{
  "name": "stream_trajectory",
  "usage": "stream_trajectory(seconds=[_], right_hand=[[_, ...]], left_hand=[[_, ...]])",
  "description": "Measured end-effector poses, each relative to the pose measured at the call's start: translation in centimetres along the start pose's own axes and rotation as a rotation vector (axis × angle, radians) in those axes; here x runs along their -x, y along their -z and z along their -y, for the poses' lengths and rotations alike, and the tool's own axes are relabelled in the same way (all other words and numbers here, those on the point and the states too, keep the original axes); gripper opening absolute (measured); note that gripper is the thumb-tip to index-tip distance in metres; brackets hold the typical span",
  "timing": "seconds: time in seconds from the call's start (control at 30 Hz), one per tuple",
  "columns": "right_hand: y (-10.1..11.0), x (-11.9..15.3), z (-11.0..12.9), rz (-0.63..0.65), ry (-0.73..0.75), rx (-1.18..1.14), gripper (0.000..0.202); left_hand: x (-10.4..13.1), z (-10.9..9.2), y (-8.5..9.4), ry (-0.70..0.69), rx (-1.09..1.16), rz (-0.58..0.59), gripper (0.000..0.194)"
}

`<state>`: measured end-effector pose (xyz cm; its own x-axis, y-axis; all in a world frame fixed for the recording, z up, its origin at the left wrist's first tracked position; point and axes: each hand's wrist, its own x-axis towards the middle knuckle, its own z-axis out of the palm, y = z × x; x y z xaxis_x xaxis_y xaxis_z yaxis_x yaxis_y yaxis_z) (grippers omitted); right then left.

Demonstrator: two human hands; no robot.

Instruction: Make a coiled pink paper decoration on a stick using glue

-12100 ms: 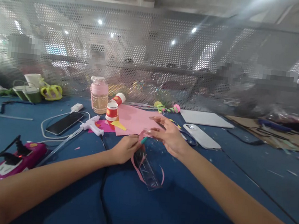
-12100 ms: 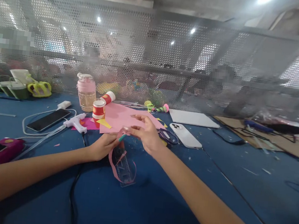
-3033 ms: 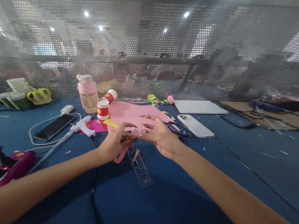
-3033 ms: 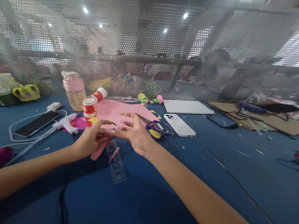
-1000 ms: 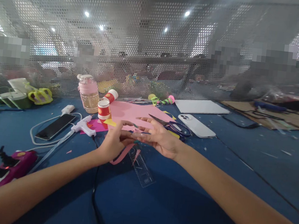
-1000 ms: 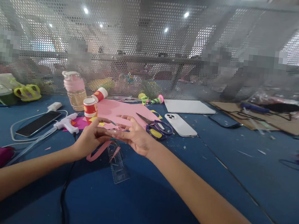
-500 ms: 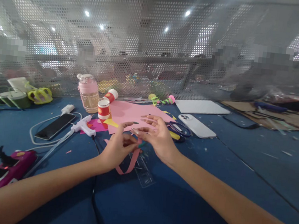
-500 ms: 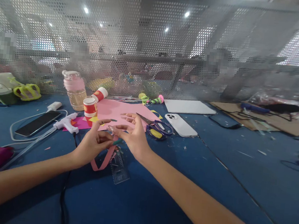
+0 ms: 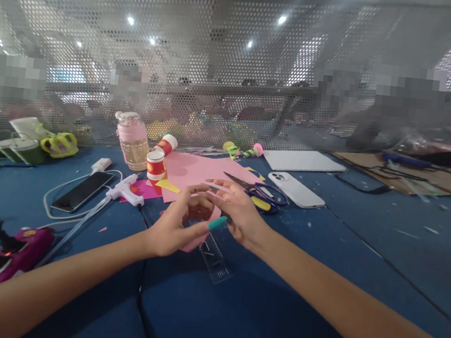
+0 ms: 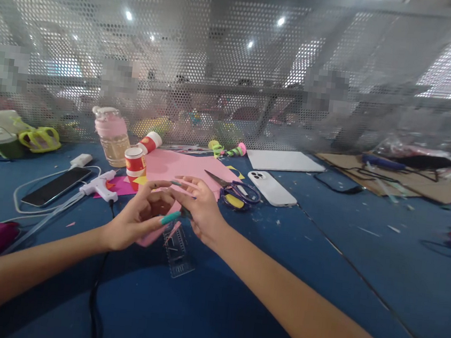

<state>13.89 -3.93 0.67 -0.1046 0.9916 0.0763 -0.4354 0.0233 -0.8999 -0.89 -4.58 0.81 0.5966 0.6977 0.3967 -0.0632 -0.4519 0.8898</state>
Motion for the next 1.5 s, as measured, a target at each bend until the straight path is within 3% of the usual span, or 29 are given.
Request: stream_trajectory(seconds=[0.13,0.23,0.47,0.7,0.9,1.0,1.1,1.27,1.37,1.5], right_hand=[[0.0,0.1,0.4,-0.007,-0.046,-0.043,0.048],[0.0,0.1,0.3,-0.018,-0.053,-0.052,0.044],[0.1,-0.4,0.4,-0.012,-0.033,-0.132,0.043],[-0.3,0.3,-0.4,0.001,-0.085,-0.117,0.052],[-0.8,1.0,-0.6,-0.014,-0.119,-0.115,0.067],[-1.0,1.0,-0.4,0.014,-0.075,-0.117,0.072],[-1.1,1.1,-0.3,0.019,-0.05,-0.098,0.069],[-1.0,1.1,-0.6,0.018,0.011,-0.102,0.068],[-0.9,1.1,-0.8,0.007,0.004,-0.087,0.068],[-1.0,1.2,-0.4,0.011,-0.031,-0.063,0.069]], left_hand=[[0.1,0.1,0.9,-0.157,-0.096,0.118,0.04],[0.1,0.2,1.3,-0.233,-0.193,0.122,0.042],[-0.1,-0.3,1.2,-0.177,-0.191,0.161,0.04],[-0.5,1.0,0.9,-0.305,-0.499,-0.109,0.04],[-0.6,0.3,1.4,-0.565,-0.902,-0.284,0.027],[-0.5,0.2,1.6,-0.63,-1.017,-0.378,0.034],[-0.3,0.5,1.5,-0.506,-0.896,-0.414,0.048],[-0.4,1.1,1.0,-0.17,-0.381,-0.29,0.059],[-0.7,1.1,0.8,-0.098,-0.193,-0.275,0.059],[-0.8,0.9,0.7,-0.07,-0.104,-0.29,0.054]])
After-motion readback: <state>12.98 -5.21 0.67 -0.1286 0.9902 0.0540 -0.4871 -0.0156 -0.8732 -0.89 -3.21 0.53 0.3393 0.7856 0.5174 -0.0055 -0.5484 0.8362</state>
